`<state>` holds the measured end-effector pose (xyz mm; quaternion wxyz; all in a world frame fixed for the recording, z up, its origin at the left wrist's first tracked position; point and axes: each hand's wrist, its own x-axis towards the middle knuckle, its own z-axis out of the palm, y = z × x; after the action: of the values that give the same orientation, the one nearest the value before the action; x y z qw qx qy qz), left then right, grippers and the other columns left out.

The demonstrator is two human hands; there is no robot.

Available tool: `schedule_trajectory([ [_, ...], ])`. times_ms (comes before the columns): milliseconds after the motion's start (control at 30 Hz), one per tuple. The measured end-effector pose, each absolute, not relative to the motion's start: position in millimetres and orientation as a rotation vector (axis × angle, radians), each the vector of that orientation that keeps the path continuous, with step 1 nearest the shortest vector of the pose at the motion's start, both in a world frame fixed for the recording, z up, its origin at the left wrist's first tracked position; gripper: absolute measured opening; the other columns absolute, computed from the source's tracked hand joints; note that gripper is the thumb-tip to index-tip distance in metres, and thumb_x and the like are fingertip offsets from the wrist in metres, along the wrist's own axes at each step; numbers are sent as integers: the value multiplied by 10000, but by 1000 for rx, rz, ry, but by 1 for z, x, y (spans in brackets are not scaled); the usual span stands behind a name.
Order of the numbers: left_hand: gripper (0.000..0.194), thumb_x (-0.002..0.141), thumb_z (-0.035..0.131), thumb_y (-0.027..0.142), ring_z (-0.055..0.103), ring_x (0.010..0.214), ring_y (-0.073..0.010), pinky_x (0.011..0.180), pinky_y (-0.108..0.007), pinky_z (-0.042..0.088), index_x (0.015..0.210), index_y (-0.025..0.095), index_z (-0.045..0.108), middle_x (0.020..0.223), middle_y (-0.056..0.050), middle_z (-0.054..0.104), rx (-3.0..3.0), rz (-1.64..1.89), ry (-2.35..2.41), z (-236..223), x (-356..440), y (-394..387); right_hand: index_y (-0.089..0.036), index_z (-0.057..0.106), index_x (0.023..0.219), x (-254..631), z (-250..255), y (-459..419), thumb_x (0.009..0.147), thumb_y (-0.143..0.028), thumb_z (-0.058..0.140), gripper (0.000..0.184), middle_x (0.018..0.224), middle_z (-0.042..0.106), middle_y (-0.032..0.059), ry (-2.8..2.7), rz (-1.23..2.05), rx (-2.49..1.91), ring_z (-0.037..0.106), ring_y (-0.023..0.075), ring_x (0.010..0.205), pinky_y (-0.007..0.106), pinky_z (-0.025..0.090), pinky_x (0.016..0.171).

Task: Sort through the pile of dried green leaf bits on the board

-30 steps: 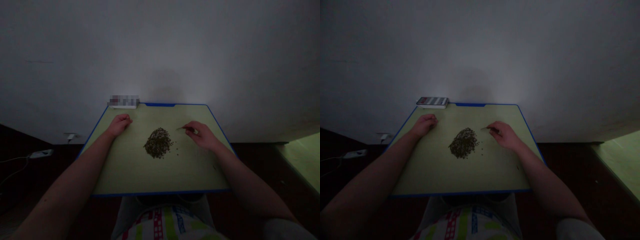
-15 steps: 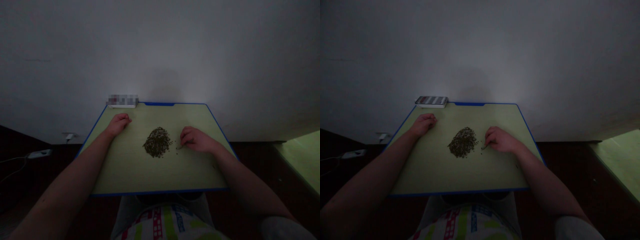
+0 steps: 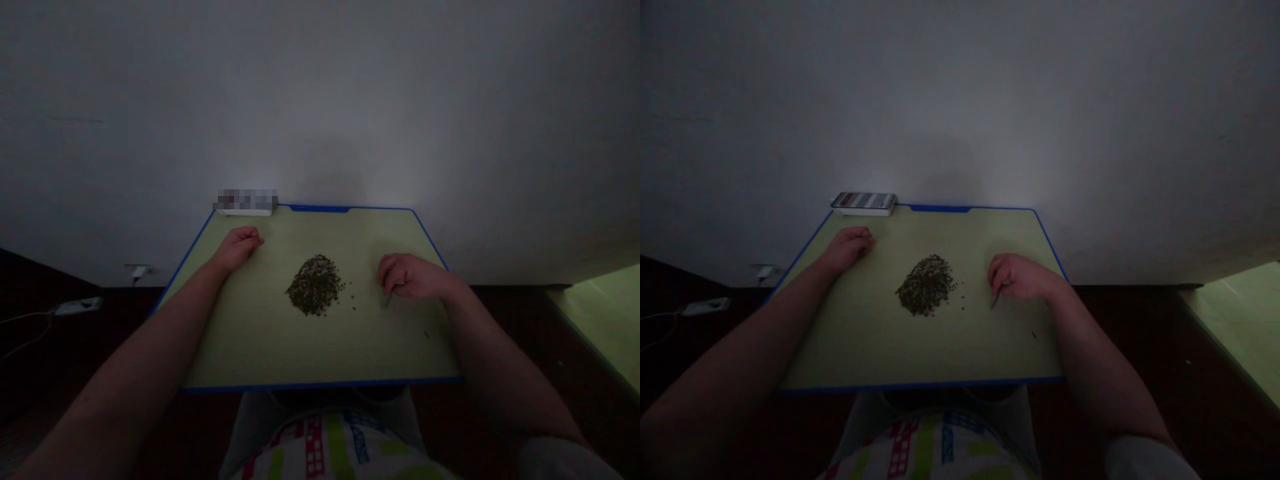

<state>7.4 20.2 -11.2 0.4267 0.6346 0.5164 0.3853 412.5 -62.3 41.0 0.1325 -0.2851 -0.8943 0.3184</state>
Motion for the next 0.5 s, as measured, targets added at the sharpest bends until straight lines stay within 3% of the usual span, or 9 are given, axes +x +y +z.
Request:
schedule_trajectory([
  [233,265,662,588,308,291,402,-60,421,-231,209,517,178,408,420,67,345,1590,977,1286,-9,10,20,-189,668,1069,377,28,-67,834,-228,521,280,918,684,71,-2242,567,-1297,605,168,770,284,457,660],
  [500,262,667,586,318,297,404,-66,418,-234,215,525,182,413,431,62,351,1589,969,1295,-12,8,21,-157,661,1089,362,16,-65,819,-143,461,336,975,689,99,-2418,460,-1404,618,196,868,311,460,751],
])
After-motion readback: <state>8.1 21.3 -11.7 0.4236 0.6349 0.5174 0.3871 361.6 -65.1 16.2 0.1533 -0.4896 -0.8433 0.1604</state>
